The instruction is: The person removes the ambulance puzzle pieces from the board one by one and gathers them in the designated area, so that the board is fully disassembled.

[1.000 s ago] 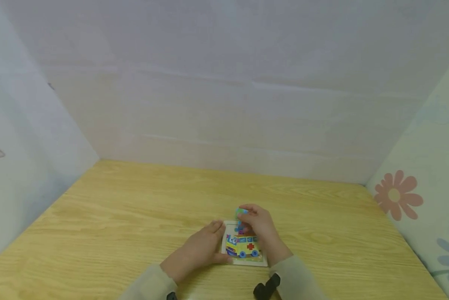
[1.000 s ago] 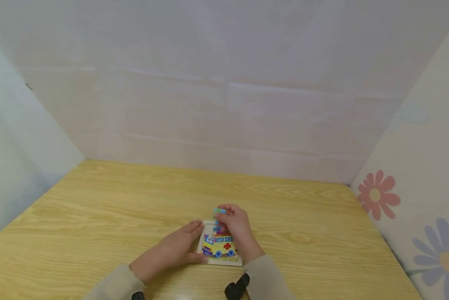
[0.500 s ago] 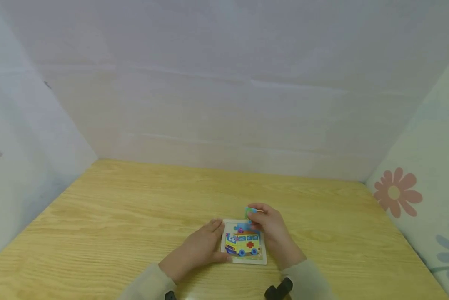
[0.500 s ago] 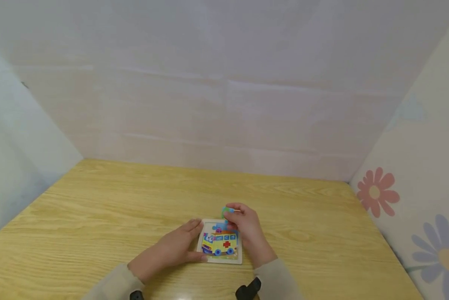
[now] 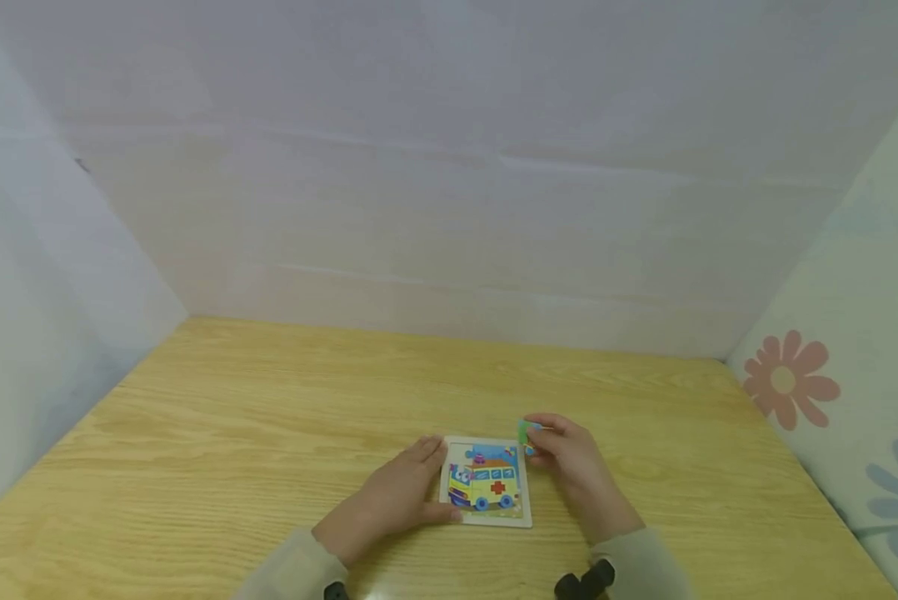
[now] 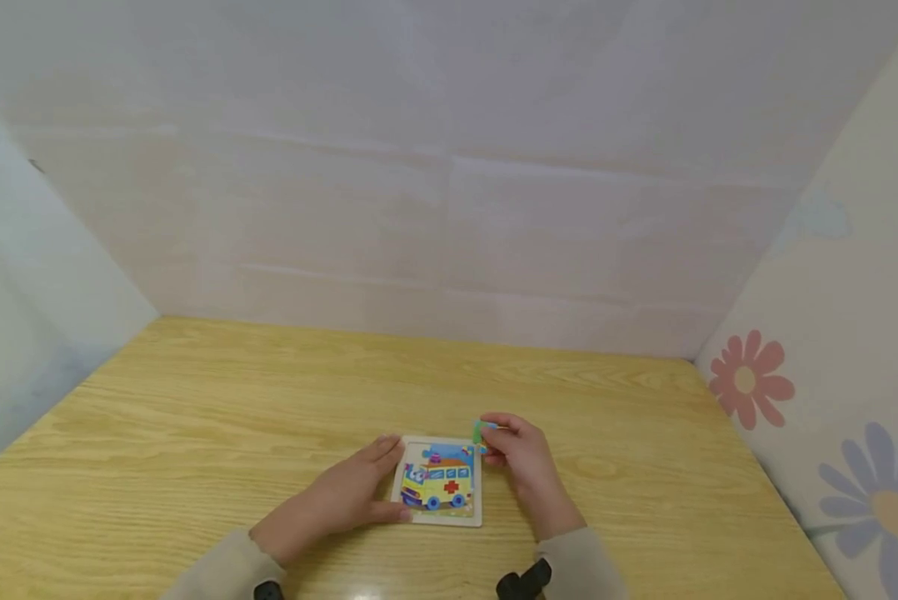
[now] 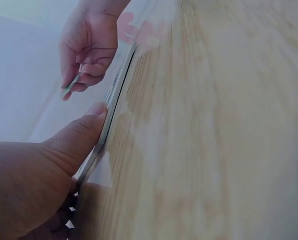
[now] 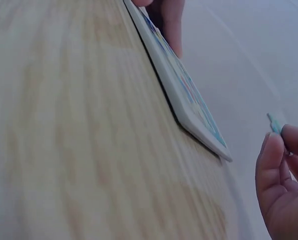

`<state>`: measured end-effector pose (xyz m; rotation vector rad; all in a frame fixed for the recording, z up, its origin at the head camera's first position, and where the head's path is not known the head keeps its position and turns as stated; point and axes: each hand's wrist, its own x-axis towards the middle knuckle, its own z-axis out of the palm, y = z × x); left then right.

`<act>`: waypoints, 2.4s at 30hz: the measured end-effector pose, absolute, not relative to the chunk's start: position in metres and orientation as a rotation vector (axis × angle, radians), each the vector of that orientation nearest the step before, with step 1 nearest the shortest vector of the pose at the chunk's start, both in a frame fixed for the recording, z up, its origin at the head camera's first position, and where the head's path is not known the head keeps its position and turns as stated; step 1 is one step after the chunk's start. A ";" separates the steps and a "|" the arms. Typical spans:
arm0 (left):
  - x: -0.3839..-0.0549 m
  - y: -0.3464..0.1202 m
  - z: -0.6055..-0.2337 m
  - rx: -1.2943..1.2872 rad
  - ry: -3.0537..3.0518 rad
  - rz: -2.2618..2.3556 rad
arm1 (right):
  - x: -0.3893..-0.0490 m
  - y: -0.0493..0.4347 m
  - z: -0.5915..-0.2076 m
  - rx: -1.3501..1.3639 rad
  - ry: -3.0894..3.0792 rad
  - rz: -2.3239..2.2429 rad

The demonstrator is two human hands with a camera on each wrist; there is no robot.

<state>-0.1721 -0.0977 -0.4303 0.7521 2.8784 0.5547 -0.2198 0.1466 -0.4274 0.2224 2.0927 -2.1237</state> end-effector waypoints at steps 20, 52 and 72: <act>-0.172 -0.097 -0.429 0.737 2.870 0.574 | -0.219 0.155 -0.435 0.194 2.689 -1.616; -0.174 -0.097 -0.433 0.743 2.876 0.581 | -0.214 0.147 -0.431 0.217 2.956 -1.305; -0.172 -0.097 -0.432 0.720 2.879 0.595 | -0.213 0.128 -0.416 -0.244 2.863 -1.675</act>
